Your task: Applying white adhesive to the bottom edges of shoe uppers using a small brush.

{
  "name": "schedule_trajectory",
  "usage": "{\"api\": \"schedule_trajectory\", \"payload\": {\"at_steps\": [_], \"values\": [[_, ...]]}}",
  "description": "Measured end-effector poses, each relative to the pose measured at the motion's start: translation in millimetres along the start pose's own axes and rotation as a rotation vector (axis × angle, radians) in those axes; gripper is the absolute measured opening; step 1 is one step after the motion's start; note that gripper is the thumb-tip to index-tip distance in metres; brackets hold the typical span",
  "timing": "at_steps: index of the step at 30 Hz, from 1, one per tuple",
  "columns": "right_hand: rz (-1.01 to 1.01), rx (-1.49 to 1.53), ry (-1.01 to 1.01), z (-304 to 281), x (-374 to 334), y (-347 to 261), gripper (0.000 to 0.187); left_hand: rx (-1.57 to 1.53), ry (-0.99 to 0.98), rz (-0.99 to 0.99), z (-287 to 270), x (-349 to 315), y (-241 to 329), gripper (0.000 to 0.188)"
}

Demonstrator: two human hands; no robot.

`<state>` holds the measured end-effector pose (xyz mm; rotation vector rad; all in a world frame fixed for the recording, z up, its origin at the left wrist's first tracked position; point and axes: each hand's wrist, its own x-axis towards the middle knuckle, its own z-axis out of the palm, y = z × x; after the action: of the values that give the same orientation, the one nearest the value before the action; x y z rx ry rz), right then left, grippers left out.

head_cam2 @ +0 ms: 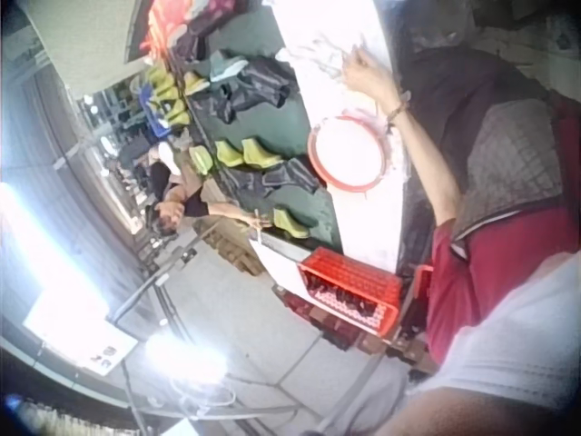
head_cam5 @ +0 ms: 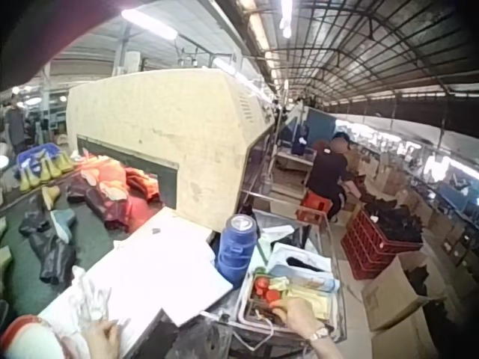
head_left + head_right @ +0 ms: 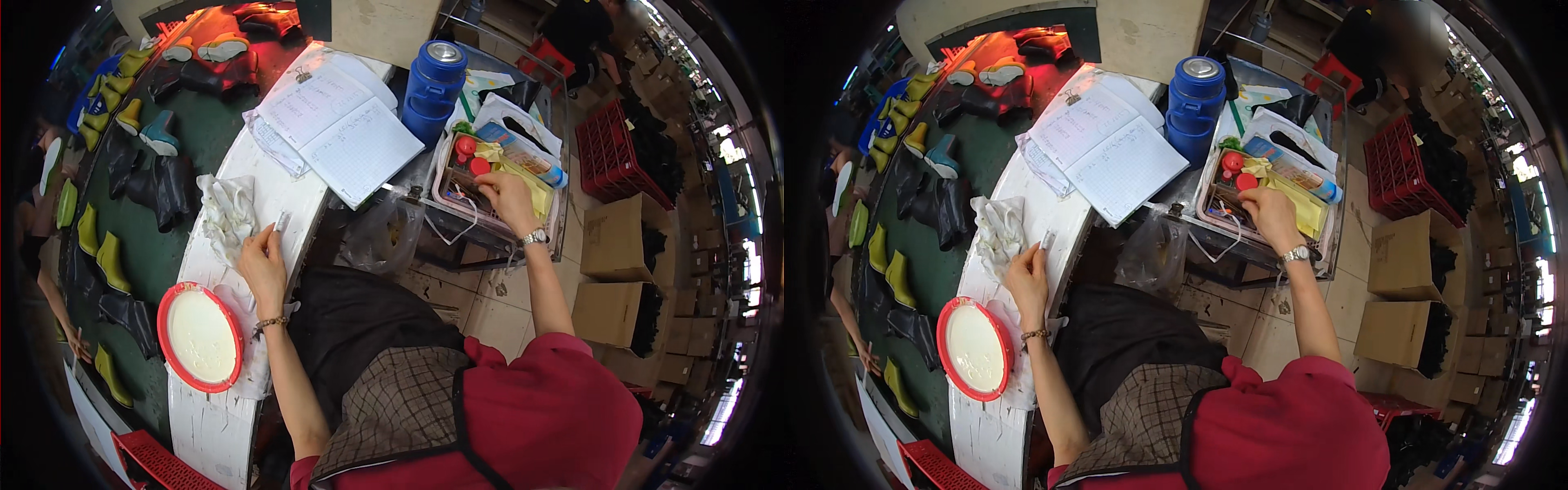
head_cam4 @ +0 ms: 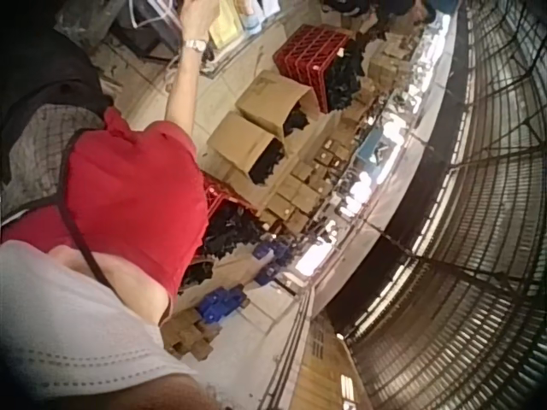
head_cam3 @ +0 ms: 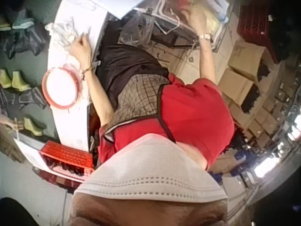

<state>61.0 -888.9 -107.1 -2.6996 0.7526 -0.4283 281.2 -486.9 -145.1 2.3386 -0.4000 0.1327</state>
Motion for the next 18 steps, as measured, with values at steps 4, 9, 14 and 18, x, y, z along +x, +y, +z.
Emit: {"api": "schedule_trajectory", "payload": {"at_steps": [4,9,14,18], "values": [[-0.044,0.022,-0.2,14.9,19.3,-2.9,0.018,-0.174,-0.014,-0.148,-4.6,-1.7,0.8,0.022],[-0.162,0.013,-0.431,28.3,31.2,4.8,0.023,-0.152,-0.009,-0.147,-3.3,2.3,-0.7,0.021],[-0.327,-0.157,-0.339,33.4,30.0,8.4,0.021,-0.173,0.032,-0.13,-1.6,2.4,-1.8,0.021],[-0.319,-0.155,-0.439,22.9,29.3,7.4,0.026,-0.157,0.041,-0.113,-3.1,0.8,0.7,0.02]]}}
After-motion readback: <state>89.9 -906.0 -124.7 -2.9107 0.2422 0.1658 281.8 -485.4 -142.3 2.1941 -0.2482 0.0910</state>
